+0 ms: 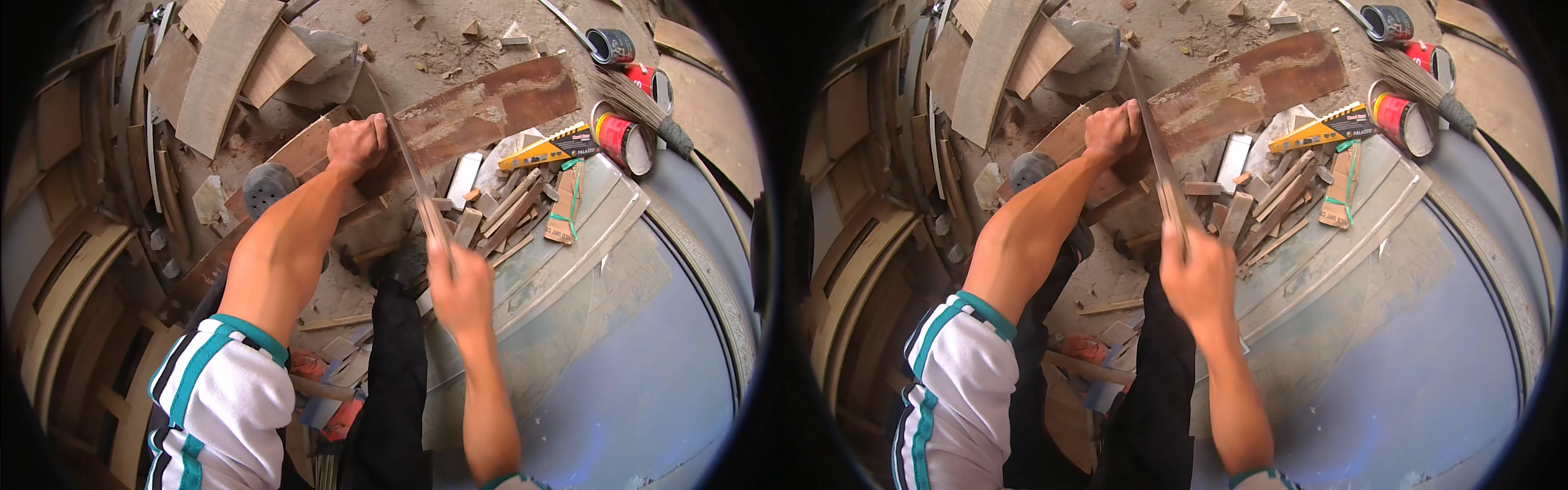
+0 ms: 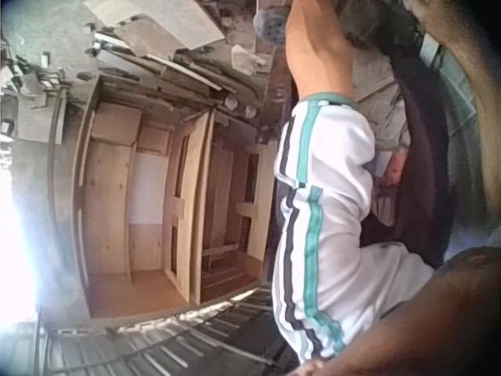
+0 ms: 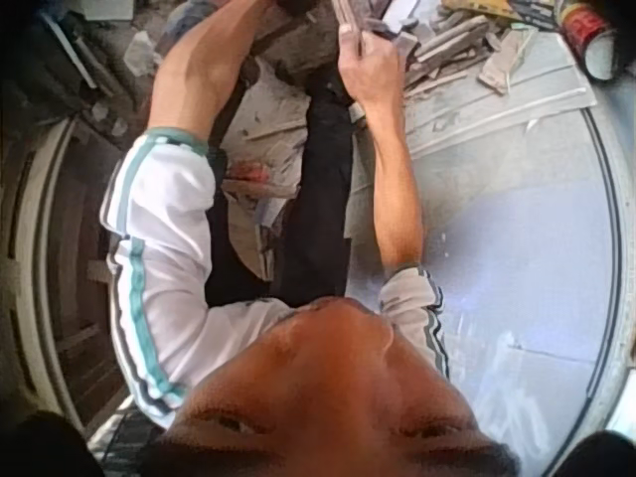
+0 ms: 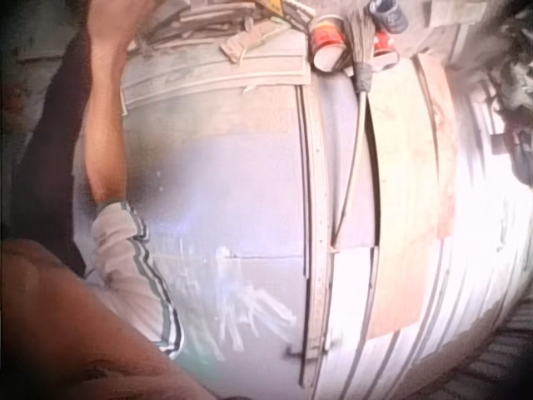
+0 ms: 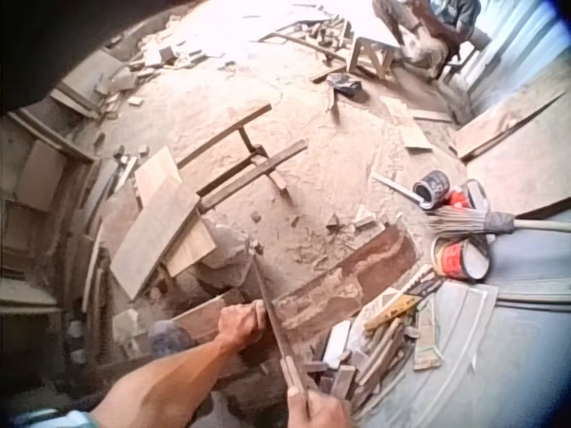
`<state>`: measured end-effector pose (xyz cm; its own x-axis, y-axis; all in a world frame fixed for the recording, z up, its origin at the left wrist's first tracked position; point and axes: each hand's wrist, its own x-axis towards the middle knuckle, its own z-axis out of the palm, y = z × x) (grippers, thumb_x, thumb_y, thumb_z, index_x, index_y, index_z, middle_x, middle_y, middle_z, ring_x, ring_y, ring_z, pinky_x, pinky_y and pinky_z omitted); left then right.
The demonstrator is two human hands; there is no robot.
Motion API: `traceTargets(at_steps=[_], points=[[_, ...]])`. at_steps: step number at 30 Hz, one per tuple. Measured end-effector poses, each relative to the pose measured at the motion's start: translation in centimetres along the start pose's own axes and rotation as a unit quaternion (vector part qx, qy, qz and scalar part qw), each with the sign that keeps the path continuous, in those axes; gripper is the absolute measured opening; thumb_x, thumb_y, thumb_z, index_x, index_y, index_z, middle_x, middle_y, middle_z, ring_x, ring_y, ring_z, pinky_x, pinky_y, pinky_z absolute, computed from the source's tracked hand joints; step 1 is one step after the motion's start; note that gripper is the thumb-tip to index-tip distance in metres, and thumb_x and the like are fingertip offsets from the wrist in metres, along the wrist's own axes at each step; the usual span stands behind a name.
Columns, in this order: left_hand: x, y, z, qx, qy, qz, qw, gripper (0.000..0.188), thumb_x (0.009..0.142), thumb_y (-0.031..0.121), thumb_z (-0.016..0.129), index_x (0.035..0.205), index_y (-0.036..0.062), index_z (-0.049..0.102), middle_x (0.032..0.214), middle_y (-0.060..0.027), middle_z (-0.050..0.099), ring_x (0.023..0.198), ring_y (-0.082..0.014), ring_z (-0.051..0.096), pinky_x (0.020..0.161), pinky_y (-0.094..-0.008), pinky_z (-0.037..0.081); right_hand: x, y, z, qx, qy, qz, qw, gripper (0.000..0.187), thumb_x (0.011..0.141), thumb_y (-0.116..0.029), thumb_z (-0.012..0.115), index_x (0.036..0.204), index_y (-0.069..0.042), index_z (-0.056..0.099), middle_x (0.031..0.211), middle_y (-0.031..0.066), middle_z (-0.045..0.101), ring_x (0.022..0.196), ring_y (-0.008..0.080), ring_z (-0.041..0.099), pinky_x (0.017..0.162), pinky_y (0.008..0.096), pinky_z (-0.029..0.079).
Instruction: The person sits on the floor and works on a long wooden plank. They use a hammer to tap the plank and a hand saw to cut it. The person also uses a smaller piece of wood to measure or align the plank.
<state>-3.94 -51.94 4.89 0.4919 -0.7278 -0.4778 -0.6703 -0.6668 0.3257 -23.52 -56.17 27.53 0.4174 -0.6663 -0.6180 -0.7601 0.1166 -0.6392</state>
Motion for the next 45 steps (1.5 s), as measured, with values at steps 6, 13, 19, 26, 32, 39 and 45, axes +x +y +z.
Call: traceTargets(at_steps=[6,13,19,26,32,39,45], points=[[-0.3,0.2,-0.5,-0.014,0.005,-0.002,1.0,0.052,0.103,0.04,0.032,0.086,0.009,0.07,0.077,-0.0242,0.069,0.074,-0.0441,0.069,0.072,-0.0537,0.055,-1.0,-0.6,-1.0,-0.023,-0.014,0.023,0.999,0.042,0.1,-0.031,0.053,0.077,0.002,0.064,0.071,0.0288,0.06,0.067,0.0486,0.06,0.06,0.0505,0.046],[-0.3,-0.1,-0.8,-0.025,-0.008,-0.002,1.0,0.05,0.103,0.04,0.032,0.09,0.0109,0.07,0.076,-0.0228,0.07,0.071,-0.0431,0.069,0.069,-0.0529,0.055,1.3,-3.4,0.4,-0.065,-0.014,0.033,0.997,0.045,0.1,-0.031,0.054,0.073,0.004,0.06,0.066,0.0288,0.058,0.068,0.0509,0.057,0.062,0.0518,0.045],[0.2,-0.2,-0.6,-0.156,0.071,-0.075,0.982,0.044,0.101,0.037,0.038,0.09,0.0063,0.068,0.086,-0.0265,0.069,0.084,-0.0437,0.069,0.079,-0.0539,0.053,-0.6,-3.0,-1.1,-0.005,0.0,0.084,0.996,0.043,0.1,-0.027,0.057,0.07,0.003,0.058,0.056,0.0176,0.055,0.049,0.0317,0.053,0.053,0.0415,0.041],[10.4,-3.6,-2.4,0.02,0.059,-0.036,0.997,0.028,0.097,0.018,0.047,0.114,0.0064,0.065,0.141,-0.0184,0.055,0.13,-0.0374,0.051,0.101,-0.0508,0.045,-1.0,-2.9,-0.4,0.047,0.02,0.112,0.992,0.049,0.101,-0.033,0.056,0.065,0.001,0.056,0.053,0.0034,0.046,0.05,0.0128,0.042,0.049,0.0324,0.031],[13.1,-10.1,1.0,0.295,0.126,0.201,0.926,0.059,0.094,0.013,0.052,0.15,0.0242,0.038,0.167,-0.0099,0.016,0.154,-0.0288,0.017,0.122,-0.0543,0.016,-1.2,-2.2,-0.6,0.068,0.003,0.13,0.989,0.041,0.1,-0.022,0.058,0.067,0.002,0.057,0.053,0.0099,0.053,0.047,0.017,0.048,0.048,0.0349,0.036],[11.5,-8.7,-0.9,0.254,0.023,0.198,0.946,0.056,0.084,0.005,0.06,0.137,0.0209,0.054,0.147,-0.0073,0.04,0.146,-0.0286,0.031,0.099,-0.0449,0.054,-0.6,-1.8,-1.6,0.071,-0.004,0.138,0.988,0.042,0.1,-0.022,0.058,0.067,0.003,0.057,0.053,0.009,0.052,0.047,0.0164,0.047,0.048,0.0343,0.036],[11.2,-7.3,-2.3,0.318,-0.016,0.186,0.93,0.027,0.084,0.006,0.061,0.108,0.0142,0.07,0.124,-0.008,0.059,0.134,-0.029,0.048,0.078,-0.0413,0.06,-0.6,-1.8,-1.4,0.067,0.003,0.108,0.992,0.043,0.1,-0.024,0.058,0.066,0.003,0.057,0.054,0.0117,0.053,0.047,0.0208,0.05,0.05,0.0371,0.04]])
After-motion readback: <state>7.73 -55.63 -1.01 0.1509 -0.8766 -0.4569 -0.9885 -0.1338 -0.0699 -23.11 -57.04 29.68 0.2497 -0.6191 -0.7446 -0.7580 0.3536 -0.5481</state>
